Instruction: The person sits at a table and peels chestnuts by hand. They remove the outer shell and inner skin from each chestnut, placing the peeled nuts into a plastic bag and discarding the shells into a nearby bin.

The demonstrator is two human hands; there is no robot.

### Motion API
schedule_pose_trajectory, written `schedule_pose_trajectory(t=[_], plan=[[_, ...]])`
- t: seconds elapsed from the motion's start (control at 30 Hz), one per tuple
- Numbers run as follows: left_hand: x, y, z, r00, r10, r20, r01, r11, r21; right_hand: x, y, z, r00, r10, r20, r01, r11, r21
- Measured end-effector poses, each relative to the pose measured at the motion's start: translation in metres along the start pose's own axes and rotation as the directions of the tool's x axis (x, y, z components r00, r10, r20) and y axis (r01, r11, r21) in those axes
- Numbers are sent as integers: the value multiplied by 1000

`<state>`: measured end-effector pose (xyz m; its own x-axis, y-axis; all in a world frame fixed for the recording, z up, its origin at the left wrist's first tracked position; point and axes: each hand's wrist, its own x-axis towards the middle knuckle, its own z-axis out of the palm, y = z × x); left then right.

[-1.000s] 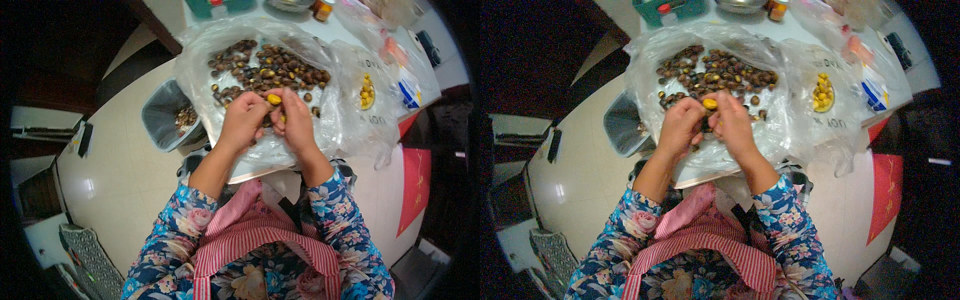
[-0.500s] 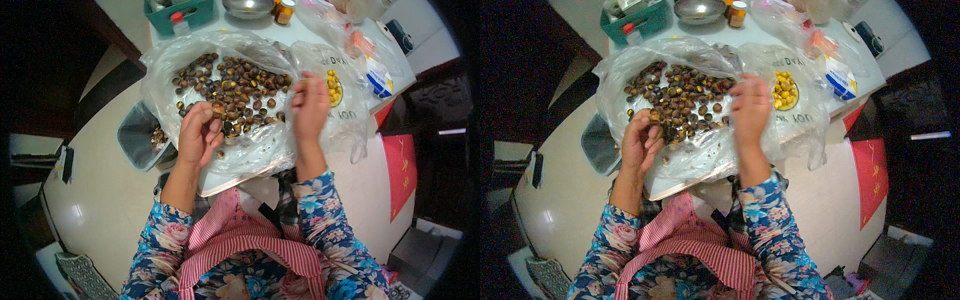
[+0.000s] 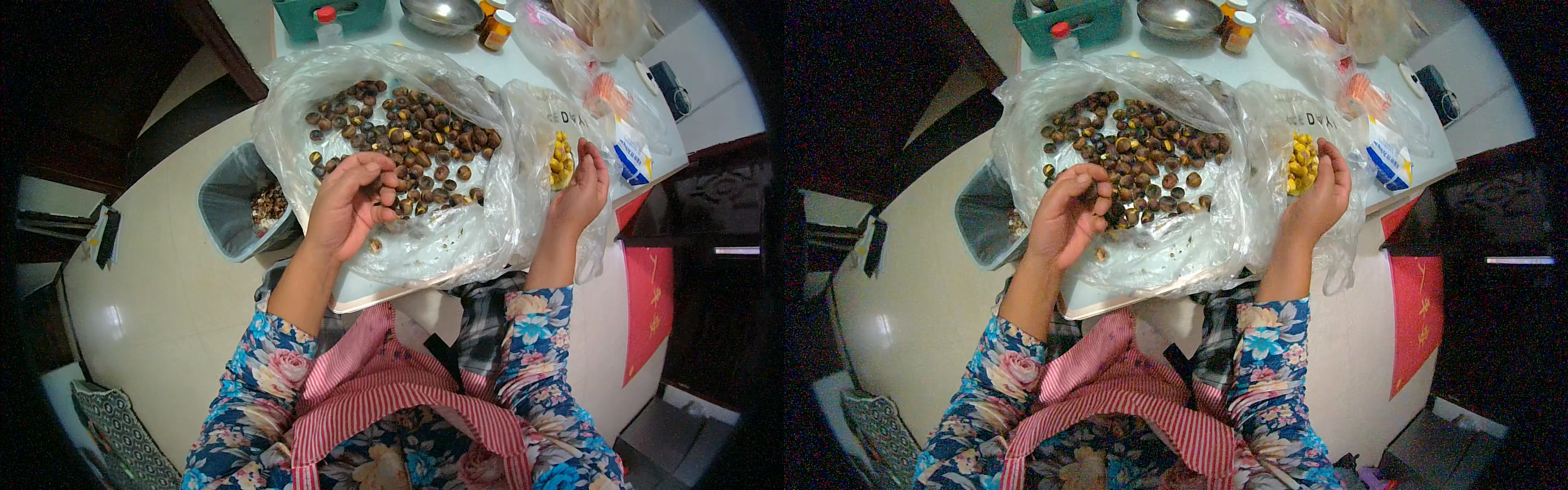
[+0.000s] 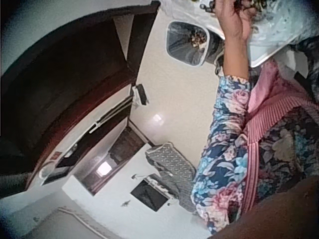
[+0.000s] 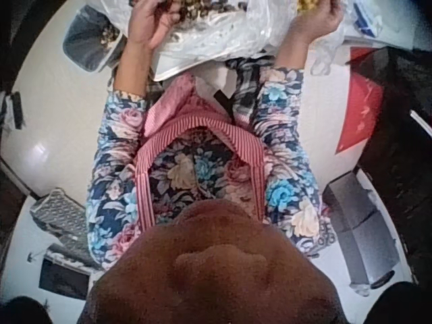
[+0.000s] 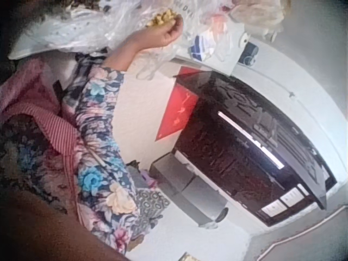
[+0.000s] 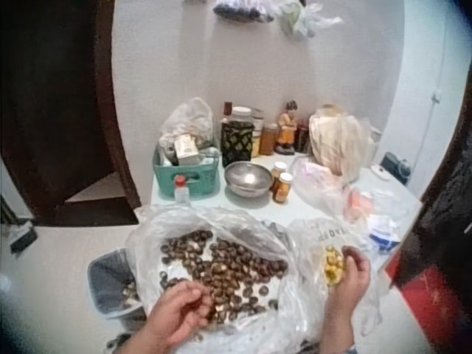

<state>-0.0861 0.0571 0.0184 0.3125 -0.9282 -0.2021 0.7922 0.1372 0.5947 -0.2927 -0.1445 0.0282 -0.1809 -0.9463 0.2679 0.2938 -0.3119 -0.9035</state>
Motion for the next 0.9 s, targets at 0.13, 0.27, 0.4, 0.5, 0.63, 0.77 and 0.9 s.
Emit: schedule_pose_trajectory(t=[0.13,0.27,0.4,0.5,0.63,0.77,0.9], plan=[[2,-4,0,997,-16,-74,22,997,77,-29,-6,17,956,-135,262,189,962,-196],[3,-7,2,995,-35,-88,48,987,155,-51,9,35,750,27,661,262,905,-334],[3,-7,4,994,-50,-101,68,981,183,-57,29,48,682,-24,731,538,694,-479],[3,-6,4,993,-53,-108,73,978,194,-59,36,48,704,37,709,547,609,-574],[0,-3,2,991,-65,-120,87,978,191,-59,38,46,723,60,688,501,639,-583],[-2,0,0,993,-39,-115,62,978,198,-60,38,45,697,55,715,537,621,-571],[0,0,-1,991,-55,-122,79,977,199,-62,36,42,640,106,761,564,609,-558]])
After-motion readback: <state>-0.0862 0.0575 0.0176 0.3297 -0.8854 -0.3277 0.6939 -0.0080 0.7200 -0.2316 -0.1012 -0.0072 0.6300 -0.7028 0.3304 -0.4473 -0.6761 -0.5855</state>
